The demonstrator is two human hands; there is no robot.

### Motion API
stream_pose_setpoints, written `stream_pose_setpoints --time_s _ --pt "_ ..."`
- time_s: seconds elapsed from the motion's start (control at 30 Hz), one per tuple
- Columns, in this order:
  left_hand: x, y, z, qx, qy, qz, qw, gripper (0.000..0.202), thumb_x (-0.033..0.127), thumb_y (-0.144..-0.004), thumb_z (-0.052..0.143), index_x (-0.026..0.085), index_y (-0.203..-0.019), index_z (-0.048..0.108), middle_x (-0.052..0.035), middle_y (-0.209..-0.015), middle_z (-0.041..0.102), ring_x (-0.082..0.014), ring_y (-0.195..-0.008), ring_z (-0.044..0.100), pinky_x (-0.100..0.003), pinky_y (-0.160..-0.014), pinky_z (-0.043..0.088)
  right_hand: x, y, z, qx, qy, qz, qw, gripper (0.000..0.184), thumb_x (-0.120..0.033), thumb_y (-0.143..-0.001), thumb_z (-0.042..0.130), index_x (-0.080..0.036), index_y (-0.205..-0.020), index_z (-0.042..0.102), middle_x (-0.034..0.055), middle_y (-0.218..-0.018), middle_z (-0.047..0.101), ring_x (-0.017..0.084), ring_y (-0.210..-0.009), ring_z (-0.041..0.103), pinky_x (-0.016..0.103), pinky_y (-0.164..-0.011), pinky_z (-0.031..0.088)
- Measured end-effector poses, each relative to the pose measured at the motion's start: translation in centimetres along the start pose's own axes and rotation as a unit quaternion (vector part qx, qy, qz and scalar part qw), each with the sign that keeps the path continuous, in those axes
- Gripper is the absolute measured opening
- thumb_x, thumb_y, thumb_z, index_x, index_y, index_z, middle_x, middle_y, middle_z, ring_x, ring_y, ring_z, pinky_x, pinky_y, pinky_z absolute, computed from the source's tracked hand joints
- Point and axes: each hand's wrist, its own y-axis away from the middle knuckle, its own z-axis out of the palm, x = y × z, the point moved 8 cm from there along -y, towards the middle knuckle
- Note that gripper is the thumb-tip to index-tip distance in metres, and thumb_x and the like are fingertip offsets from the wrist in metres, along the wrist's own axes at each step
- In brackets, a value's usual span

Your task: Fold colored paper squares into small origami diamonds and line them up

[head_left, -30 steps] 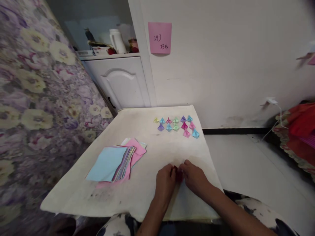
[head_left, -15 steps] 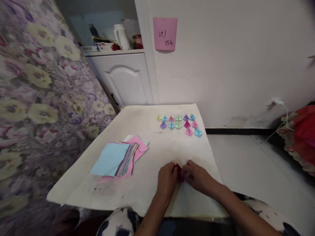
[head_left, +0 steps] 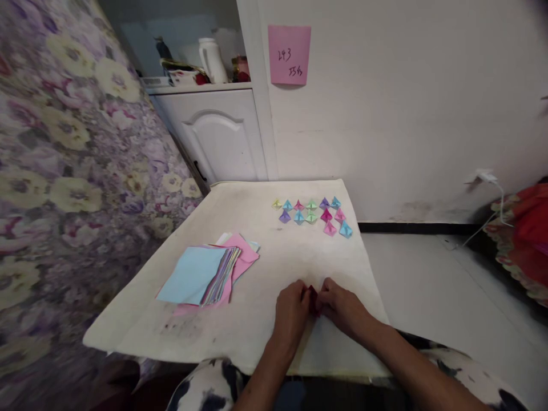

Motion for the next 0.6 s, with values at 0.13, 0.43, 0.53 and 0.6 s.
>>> stream_pose_setpoints --time_s 0.13,0.43,0.53,0.6 --pt "0.1 0.0 0.0 0.005 -0.006 -0.004 1.0 0.023 0.023 -0.085 0.045 0.019 -0.065 0.055 -0.0002 -0.063 0.059 -0.0137 -0.058 0.05 -0.025 -0.053 0.027 -0.1 0.1 0.1 0.01 -0.008 -0.003 1.0 0.016 -0.013 -0.081 0.05 -0.022 -0.08 0.064 -0.0001 -0.091 0.052 0.011 -0.073 0.053 0.022 -0.064 0.036" --pt "0.4 0.3 -0.2 -0.003 0.011 0.017 1.0 0.018 0.02 -0.083 0.047 0.019 -0.069 0.058 -0.0008 -0.068 0.061 -0.0148 -0.064 0.053 -0.025 -0.057 0.031 0.6 0.1 -1.9 0.067 -0.067 -0.019 0.995 0.019 -0.01 -0.081 0.048 -0.021 -0.087 0.062 0.0004 -0.084 0.057 0.013 -0.078 0.055 0.022 -0.071 0.04" --pt "0.5 0.5 -0.4 -0.008 0.021 0.019 1.0 0.016 0.019 -0.082 0.047 0.019 -0.073 0.06 -0.0015 -0.072 0.063 -0.0153 -0.067 0.055 -0.024 -0.059 0.034 0.5 -0.5 -2.5 0.077 -0.059 -0.021 0.995 0.016 -0.013 -0.083 0.047 -0.02 -0.085 0.062 0.0009 -0.085 0.056 0.013 -0.078 0.055 0.023 -0.071 0.039" --pt "0.5 0.7 -0.5 -0.009 0.026 0.018 0.999 0.016 0.018 -0.082 0.047 0.019 -0.078 0.062 -0.0023 -0.075 0.064 -0.0157 -0.069 0.056 -0.024 -0.061 0.035 0.0 -0.8 -2.5 0.074 -0.053 -0.033 0.995 0.019 -0.011 -0.082 0.048 -0.021 -0.085 0.063 0.0005 -0.086 0.055 0.013 -0.078 0.054 0.022 -0.07 0.038"
